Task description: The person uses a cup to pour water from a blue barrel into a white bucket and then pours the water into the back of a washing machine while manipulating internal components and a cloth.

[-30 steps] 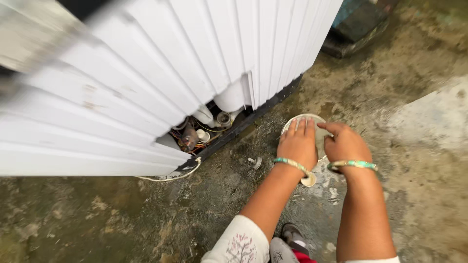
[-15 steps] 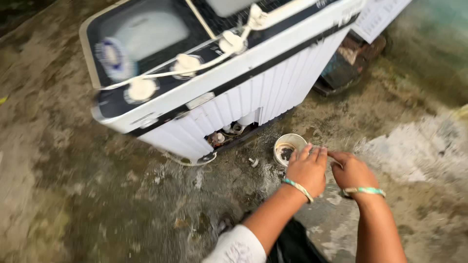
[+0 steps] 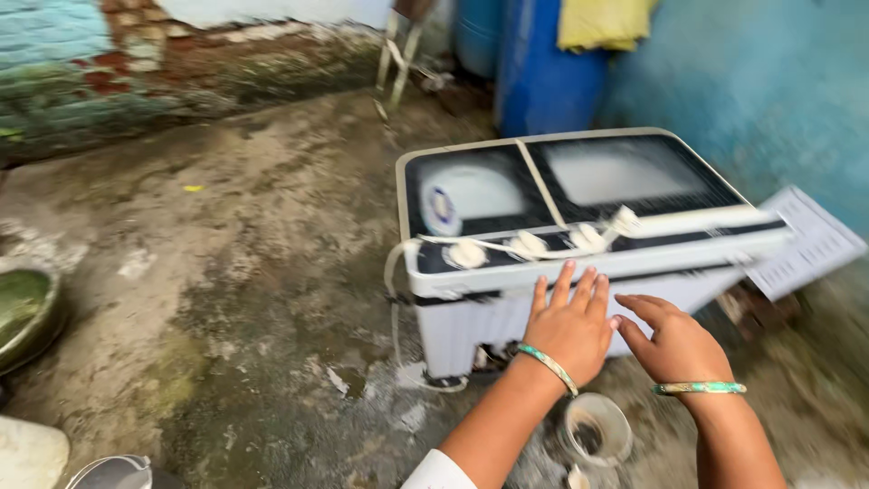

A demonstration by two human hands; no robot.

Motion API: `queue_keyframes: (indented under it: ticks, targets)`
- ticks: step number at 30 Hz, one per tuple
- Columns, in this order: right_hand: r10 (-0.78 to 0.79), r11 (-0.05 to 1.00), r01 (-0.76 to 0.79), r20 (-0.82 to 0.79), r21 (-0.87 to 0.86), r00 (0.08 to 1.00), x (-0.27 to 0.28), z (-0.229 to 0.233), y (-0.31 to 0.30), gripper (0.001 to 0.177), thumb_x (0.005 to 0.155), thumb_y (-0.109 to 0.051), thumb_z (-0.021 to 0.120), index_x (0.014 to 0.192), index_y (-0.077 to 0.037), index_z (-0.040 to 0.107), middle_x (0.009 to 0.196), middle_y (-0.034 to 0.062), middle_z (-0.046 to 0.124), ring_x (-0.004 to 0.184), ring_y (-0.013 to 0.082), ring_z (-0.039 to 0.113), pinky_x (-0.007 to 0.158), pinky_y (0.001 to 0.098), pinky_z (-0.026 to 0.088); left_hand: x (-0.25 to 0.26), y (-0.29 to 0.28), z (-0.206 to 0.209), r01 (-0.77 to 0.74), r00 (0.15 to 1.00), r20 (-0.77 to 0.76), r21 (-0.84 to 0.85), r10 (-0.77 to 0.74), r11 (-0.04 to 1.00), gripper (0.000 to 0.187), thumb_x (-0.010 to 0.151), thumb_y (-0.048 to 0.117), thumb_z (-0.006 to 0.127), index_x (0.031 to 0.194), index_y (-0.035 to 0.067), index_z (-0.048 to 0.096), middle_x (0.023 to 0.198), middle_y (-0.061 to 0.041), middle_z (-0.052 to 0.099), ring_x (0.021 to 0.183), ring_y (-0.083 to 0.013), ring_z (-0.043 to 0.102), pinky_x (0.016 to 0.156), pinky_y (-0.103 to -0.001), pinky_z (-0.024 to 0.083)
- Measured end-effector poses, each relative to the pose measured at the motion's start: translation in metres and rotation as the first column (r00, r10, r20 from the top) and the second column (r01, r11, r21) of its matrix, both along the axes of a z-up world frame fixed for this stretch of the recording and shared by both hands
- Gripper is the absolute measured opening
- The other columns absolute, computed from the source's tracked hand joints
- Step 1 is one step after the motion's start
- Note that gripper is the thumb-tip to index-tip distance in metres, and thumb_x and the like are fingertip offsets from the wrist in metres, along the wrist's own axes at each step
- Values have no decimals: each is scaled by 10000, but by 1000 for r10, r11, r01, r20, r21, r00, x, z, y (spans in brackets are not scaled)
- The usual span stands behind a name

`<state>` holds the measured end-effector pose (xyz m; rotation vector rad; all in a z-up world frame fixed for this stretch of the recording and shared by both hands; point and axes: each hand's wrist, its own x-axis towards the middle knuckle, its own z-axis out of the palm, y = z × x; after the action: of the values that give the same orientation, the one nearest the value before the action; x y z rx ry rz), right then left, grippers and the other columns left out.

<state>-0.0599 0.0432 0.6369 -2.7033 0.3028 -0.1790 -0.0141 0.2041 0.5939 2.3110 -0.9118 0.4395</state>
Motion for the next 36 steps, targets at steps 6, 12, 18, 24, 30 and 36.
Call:
queue_keyframes:
  ticks: [6, 12, 18, 24, 30, 36]
  targets:
    - [155, 984, -168, 163, 66, 974, 79, 34, 107, 438, 893, -336, 688, 1289, -150, 700, 1320, 88, 711, 831, 328, 727, 758, 396, 572, 76, 119, 46, -173, 965, 215, 106, 147, 979, 660, 882, 231, 626, 1496, 36, 478, 1590, -135, 462, 1556, -358, 274, 1226, -617, 203]
    - [232, 966, -257, 412, 5, 881, 139, 60, 193, 451, 898, -345, 695, 1288, -117, 713, 1376, 138, 655, 1011, 317, 690, 769, 387, 560, 135, 205, 86, -160, 950, 289, 137, 115, 978, 695, 841, 236, 656, 1480, 29, 477, 1586, -148, 447, 1546, -356, 289, 1235, -611, 211]
    - [63, 996, -77, 245, 49, 967, 197, 71, 244, 474, 881, -347, 706, 1315, -157, 696, 1427, 84, 640, 733, 300, 661, 742, 385, 563, 208, 245, 84, -164, 940, 327, 191, 95, 968, 650, 901, 264, 633, 1495, 44, 487, 1585, -121, 454, 1547, -329, 319, 1243, -586, 230]
    - [140, 990, -115, 402, -87, 905, 316, 42, 239, 428, 884, -332, 715, 1268, -142, 721, 1403, 116, 638, 1128, 340, 669, 849, 418, 552, 332, 269, 82, -179, 905, 419, 217, 74, 960, 659, 927, 362, 575, 1482, 24, 469, 1568, -140, 454, 1506, -322, 333, 1222, -575, 223]
    - [87, 990, -39, 370, -136, 925, 456, 57, 248, 455, 848, -307, 711, 1273, -144, 702, 1417, 125, 611, 1212, 351, 608, 979, 443, 496, 473, 275, 107, -64, 934, 356, 213, -16, 975, 657, 950, 370, 551, 1487, 4, 447, 1581, -168, 415, 1499, -339, 311, 1206, -584, 201]
    - [89, 980, 0, 444, -197, 892, 533, 66, 257, 430, 867, -291, 698, 1261, -120, 711, 1396, 158, 621, 1242, 364, 597, 1036, 435, 472, 563, 271, 114, 50, 932, 337, 245, -134, 968, 668, 967, 381, 538, 1503, -1, 427, 1589, -167, 405, 1513, -331, 299, 1215, -580, 193]
